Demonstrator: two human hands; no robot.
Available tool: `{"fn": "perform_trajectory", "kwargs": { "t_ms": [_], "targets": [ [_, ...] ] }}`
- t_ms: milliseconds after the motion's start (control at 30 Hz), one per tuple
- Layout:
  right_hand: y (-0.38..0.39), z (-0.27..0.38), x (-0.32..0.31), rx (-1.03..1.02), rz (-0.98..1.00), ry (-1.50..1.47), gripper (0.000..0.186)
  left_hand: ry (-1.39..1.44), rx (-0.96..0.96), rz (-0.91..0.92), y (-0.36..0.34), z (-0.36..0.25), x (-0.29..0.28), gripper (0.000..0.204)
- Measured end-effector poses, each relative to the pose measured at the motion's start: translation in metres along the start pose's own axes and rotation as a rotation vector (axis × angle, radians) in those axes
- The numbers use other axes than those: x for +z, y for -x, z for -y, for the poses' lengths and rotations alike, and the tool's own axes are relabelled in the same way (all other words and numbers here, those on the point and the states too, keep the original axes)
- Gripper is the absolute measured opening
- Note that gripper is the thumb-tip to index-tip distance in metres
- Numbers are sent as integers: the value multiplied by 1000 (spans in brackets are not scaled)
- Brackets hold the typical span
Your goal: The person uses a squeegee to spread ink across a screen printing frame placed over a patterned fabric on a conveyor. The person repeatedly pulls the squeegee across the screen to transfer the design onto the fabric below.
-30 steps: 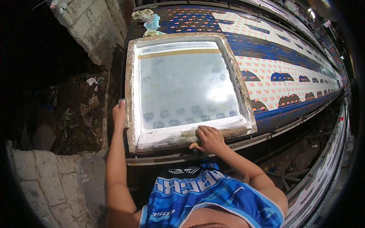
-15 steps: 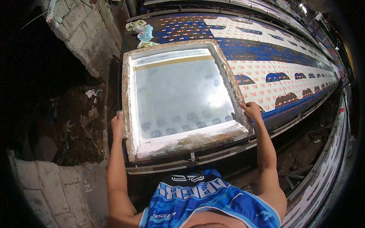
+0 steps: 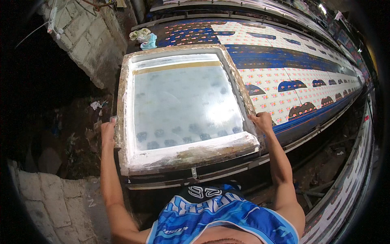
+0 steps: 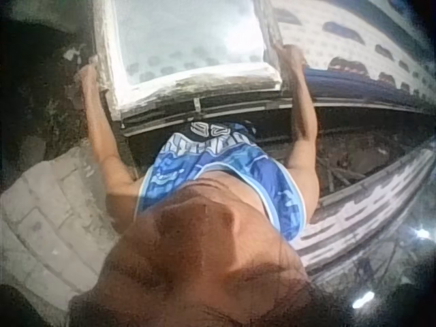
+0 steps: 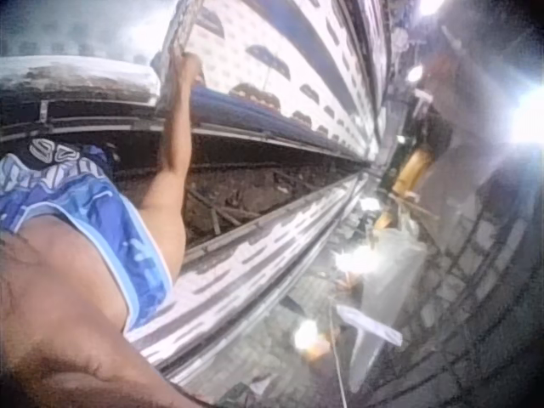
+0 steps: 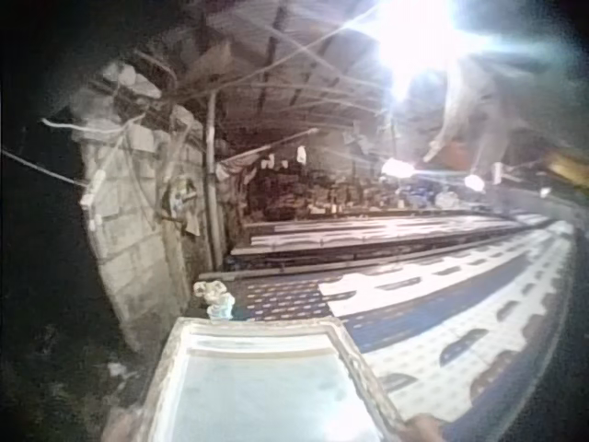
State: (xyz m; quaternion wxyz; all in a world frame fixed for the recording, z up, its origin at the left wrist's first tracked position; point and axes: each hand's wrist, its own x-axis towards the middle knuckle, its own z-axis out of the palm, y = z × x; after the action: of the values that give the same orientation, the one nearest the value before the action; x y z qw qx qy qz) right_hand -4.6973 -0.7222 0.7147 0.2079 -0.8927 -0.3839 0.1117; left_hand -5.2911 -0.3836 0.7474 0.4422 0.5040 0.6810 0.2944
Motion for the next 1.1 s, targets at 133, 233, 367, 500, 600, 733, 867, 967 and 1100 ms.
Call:
{"fn": "perform_trajectory", "kwargs": {
  "t_ms": [133, 233, 367, 500, 600, 733, 867, 967, 1100],
  "targets": [
    [2, 4, -4, -46, -67, 61, 60, 94, -30, 12, 7, 15, 12, 41],
    [9, 17, -21, -43, -88, 99, 59, 182, -16, 47, 13, 16, 14, 38],
    [10, 14, -21, -88, -160, 105, 57, 269, 12, 85, -14, 50, 13, 36],
    [19, 27, -25, -81, -166, 139, 56, 304, -9, 139, -14, 52, 10, 34],
    [21, 29, -25, -109, -226, 126, 59, 360, -18, 158, -17, 50, 11, 31],
    [31, 32, -25, -90, -217, 143, 59, 393, 32, 144, -31, 61, 13, 29],
    [39, 40, -25, -75, -238, 103, 59, 400, 63, 172, -43, 68, 16, 29],
    [46, 40, -28, -44, -224, 142, 59, 383, 64, 190, -57, 84, 14, 31],
    [47, 42, -30, -57, -252, 163, 59, 445, 50, 163, -40, 69, 24, 31]
  ]
}}
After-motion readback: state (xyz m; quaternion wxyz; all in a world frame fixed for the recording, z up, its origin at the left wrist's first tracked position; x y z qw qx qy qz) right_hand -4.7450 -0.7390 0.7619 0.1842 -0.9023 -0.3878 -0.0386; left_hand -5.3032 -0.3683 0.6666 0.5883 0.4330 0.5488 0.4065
